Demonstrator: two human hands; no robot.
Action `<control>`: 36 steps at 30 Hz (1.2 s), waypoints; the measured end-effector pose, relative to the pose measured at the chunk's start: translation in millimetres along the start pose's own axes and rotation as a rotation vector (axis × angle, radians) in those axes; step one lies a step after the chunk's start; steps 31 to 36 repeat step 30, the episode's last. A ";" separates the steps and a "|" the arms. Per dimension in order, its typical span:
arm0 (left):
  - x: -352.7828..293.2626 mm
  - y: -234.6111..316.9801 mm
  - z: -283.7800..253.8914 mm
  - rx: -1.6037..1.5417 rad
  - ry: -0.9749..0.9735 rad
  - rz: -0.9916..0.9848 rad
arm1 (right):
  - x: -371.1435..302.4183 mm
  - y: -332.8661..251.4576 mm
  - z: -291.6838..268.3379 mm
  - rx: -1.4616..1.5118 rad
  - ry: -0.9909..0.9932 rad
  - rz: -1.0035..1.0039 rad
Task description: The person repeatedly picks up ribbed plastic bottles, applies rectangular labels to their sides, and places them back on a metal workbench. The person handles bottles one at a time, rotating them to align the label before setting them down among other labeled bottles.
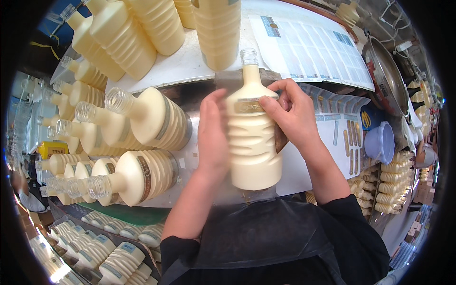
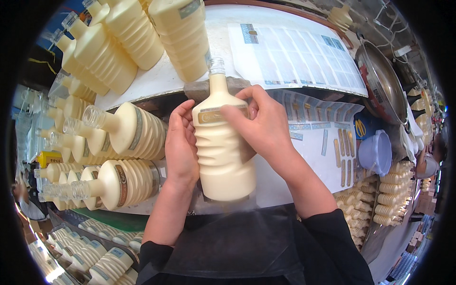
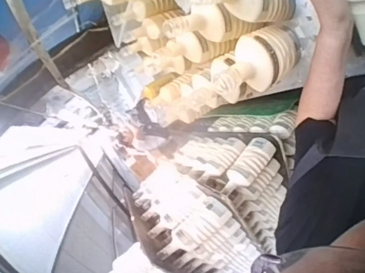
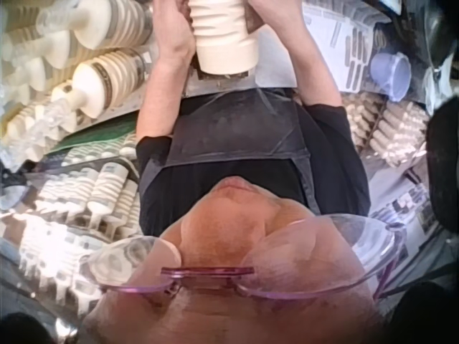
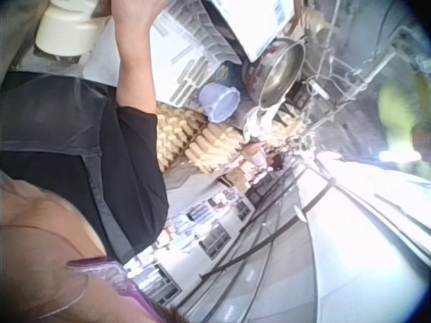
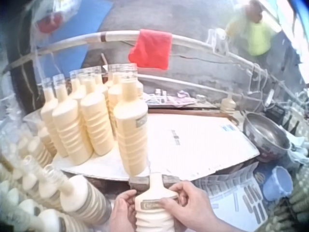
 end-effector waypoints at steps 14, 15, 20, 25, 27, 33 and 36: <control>-2.1 6.9 14.6 0.105 -0.005 -0.012 | 3.5 13.4 1.2 0.086 -0.056 -0.028; -0.7 3.9 11.9 0.099 0.006 0.002 | 3.2 13.6 1.1 0.084 -0.052 -0.028; 0.0 0.4 7.9 0.129 0.024 0.043 | 0.5 9.6 1.9 0.061 -0.011 -0.029; 2.8 9.7 7.4 0.203 0.005 0.067 | 1.7 21.3 -8.1 0.451 -0.075 0.096; 3.8 10.9 9.3 0.334 0.005 0.079 | 8.3 43.2 -28.5 0.672 -0.084 0.147; 9.7 4.0 8.1 0.378 -0.007 -0.004 | 8.2 48.8 -33.8 0.593 0.083 0.125; 9.7 4.0 8.1 0.378 -0.007 -0.004 | 8.2 48.8 -33.8 0.593 0.083 0.125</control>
Point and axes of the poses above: each hand's wrist, its own x-axis towards the middle knuckle, its own z-axis out of the palm, y = z × x, the point moved 4 cm from there along x, towards the middle knuckle, and after that the axes turned 1 degree about -z, right-handed, at the moved point
